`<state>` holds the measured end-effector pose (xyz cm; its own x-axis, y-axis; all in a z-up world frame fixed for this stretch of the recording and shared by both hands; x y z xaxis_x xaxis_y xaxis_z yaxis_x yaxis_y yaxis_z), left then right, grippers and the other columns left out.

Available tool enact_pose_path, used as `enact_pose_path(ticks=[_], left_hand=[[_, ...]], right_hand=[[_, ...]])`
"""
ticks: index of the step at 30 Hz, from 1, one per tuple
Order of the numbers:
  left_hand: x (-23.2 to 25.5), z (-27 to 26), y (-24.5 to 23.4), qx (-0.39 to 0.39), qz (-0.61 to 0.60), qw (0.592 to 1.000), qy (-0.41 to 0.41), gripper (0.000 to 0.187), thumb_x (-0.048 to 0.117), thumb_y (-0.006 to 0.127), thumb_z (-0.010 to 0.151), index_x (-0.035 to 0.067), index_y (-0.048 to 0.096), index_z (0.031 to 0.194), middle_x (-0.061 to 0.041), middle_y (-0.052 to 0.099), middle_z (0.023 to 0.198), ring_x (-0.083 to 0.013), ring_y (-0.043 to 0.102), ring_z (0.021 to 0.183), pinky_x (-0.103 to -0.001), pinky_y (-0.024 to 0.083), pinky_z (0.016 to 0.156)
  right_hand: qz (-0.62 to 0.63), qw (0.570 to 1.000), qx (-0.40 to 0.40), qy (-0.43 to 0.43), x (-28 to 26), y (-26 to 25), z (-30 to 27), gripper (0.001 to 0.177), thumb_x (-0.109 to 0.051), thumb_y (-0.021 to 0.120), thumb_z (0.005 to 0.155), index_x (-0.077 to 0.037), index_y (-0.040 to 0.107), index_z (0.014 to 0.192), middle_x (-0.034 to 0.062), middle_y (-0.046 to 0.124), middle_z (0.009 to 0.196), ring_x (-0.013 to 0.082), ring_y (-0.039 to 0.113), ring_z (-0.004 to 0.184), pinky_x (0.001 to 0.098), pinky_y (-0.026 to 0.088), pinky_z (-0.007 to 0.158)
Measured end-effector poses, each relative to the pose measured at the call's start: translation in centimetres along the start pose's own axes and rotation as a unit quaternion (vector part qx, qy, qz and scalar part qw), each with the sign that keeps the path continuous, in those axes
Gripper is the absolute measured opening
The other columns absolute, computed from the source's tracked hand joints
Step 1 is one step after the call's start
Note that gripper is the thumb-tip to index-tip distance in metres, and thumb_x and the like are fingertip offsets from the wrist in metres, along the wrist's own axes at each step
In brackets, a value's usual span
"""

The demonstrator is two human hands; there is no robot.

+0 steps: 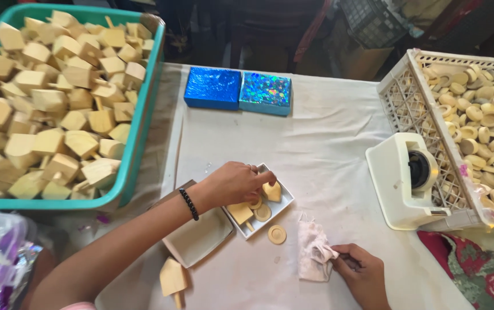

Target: The person wipes small wooden plugs and round wooden pieces with a white cloth on a table. They then place the cleaned items into a small rectangular box and close the lid.

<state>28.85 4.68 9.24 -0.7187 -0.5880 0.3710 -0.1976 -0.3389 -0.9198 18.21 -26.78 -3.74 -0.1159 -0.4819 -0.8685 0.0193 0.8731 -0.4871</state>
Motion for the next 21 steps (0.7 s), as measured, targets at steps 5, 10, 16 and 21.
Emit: enact_pose_path(ticks=[5,10,16,21], left_hand=[[1.7,-1.3,-3.0,0.045,0.043,0.996,-0.071,0.031,0.030,0.063,0.097,0.017,0.056,0.125,-0.005,0.071,0.079,-0.0273,0.070,0.083,-0.043,0.054,0.068],[4.5,-4.9,-4.0,0.077,0.148,0.967,-0.193,0.039,0.048,0.067,0.094,0.011,0.061,0.103,-0.009,0.071,0.082,-0.0311,0.070,0.087,-0.047,0.055,0.066],[3.7,-13.1,3.0,-0.014,0.171,0.896,-0.409,0.074,0.072,0.077,0.073,0.005,0.059,0.101,-0.010,0.069,0.089,-0.0262,0.071,0.089,-0.040,0.057,0.071],[5.1,-15.8,7.7,0.084,0.295,0.895,-0.324,0.021,0.029,0.070,0.087,0.014,0.061,0.098,-0.004,0.065,0.092,-0.0244,0.068,0.090,-0.043,0.054,0.073]], right_hand=[[0.058,0.998,-0.004,-0.029,-0.7,0.5,0.3,0.022,0.004,0.076,0.080,0.003,0.078,0.101,0.0059,0.079,0.082,0.0076,0.072,0.072,0.0238,0.059,0.067],[0.022,0.995,0.013,-0.097,-3.3,0.4,-0.2,0.024,0.000,0.077,0.082,-0.003,0.079,0.105,0.0058,0.079,0.081,0.0091,0.071,0.071,0.0244,0.058,0.067],[-0.005,0.974,0.025,-0.226,-5.4,0.1,-1.3,0.026,0.003,0.071,0.080,-0.007,0.081,0.101,0.0071,0.075,0.079,0.0126,0.068,0.067,0.0266,0.055,0.064],[-0.013,0.970,-0.001,-0.241,-4.5,0.5,-0.1,0.013,-0.012,0.074,0.087,-0.003,0.080,0.094,0.0093,0.078,0.084,0.0128,0.071,0.071,0.0279,0.056,0.066]])
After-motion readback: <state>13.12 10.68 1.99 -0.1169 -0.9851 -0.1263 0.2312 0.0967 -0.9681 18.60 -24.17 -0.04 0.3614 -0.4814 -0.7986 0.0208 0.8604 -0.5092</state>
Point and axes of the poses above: each hand's wrist, its own z-axis towards the middle knuckle, its own y-axis out of the palm, x = y × z, the point moved 8 cm from there along z, towards the middle knuckle
